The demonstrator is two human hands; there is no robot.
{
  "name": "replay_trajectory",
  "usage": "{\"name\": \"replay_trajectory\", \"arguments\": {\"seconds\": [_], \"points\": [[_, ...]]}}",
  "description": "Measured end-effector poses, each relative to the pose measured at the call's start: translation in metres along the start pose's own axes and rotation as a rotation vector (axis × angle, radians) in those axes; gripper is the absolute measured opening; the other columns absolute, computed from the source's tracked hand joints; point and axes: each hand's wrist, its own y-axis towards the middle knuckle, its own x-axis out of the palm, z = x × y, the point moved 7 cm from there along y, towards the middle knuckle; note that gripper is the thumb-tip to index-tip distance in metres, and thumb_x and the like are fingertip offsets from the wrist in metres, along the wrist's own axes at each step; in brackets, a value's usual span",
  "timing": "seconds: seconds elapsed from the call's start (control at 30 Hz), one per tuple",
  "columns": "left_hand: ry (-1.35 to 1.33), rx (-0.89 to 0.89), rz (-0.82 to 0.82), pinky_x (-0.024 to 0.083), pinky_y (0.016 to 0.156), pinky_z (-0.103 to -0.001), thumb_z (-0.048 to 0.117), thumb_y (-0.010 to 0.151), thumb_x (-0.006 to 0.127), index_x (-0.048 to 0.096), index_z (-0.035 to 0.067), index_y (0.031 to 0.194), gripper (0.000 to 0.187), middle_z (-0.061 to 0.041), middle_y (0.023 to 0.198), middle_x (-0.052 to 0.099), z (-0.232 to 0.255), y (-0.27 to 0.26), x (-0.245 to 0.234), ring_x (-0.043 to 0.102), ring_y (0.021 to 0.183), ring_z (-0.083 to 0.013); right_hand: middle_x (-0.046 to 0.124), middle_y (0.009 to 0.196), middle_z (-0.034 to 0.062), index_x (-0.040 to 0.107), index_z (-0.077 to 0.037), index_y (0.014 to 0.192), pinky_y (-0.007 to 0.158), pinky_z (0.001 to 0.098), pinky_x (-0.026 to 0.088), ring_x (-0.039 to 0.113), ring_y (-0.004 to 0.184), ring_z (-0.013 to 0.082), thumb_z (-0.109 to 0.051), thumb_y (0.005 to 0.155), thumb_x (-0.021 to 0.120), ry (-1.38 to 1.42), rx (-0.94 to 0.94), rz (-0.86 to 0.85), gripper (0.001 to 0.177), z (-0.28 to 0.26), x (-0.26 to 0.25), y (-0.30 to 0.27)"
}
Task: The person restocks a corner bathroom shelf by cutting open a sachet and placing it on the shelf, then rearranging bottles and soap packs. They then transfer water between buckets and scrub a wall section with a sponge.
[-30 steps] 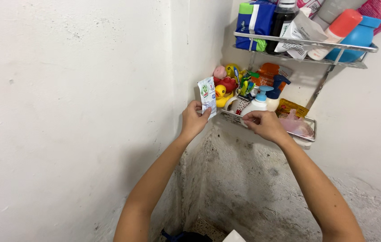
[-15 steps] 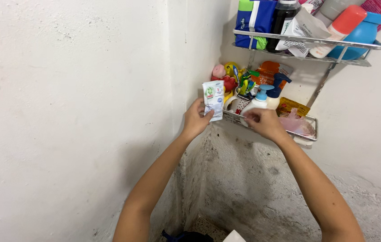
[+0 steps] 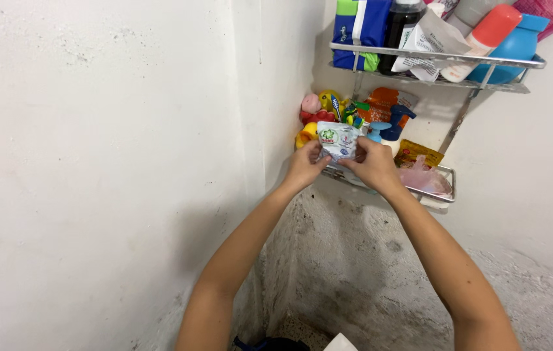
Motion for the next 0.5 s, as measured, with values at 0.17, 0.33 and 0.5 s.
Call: {"name": "replay_trajectory", "arguments": {"seconds": [0.17,0.33,0.5], "points": [[0.059,0.037,-0.139,0.060,0.080,-0.032,0.023,0.081,0.084,0.066,0.002,0.121,0.049,-0.011,0.107,0.076,0.052,0.000,-0.017,0.073,0.092,-0.0179,0.076,0.082,0.0138,0.069,0.004,0.093,0.067,0.0325,0.059,0.074,0.072,0.0189,-0.019,0.077,0.089,-0.023,0.038,-0.023,0.035,-0.006,-0.011,0.003],[0.176,-0.002,-0.031,0.059,0.070,-0.031,0.026,0.080,0.085,0.076,0.008,0.111,0.037,-0.007,0.089,0.079,0.098,0.004,-0.055,0.075,0.077,-0.0150,0.077,0.091,0.0128,0.067,0.002,0.120,0.067,0.0317,0.061,0.075,0.075,0.0190,-0.021,0.080,0.083,-0.010,-0.073,-0.087,0.049,-0.047,-0.028,0.029],[0.248,0.078,0.182,0.058,0.065,-0.032,0.023,0.082,0.083,0.077,0.006,0.103,0.027,-0.011,0.085,0.080,0.138,0.012,-0.087,0.074,0.069,-0.0168,0.077,0.100,0.0149,0.075,-0.005,0.109,0.078,0.0367,0.060,0.075,0.083,0.0236,-0.014,0.090,0.076,-0.247,-0.402,0.054,0.021,-0.103,-0.088,0.091]]}}
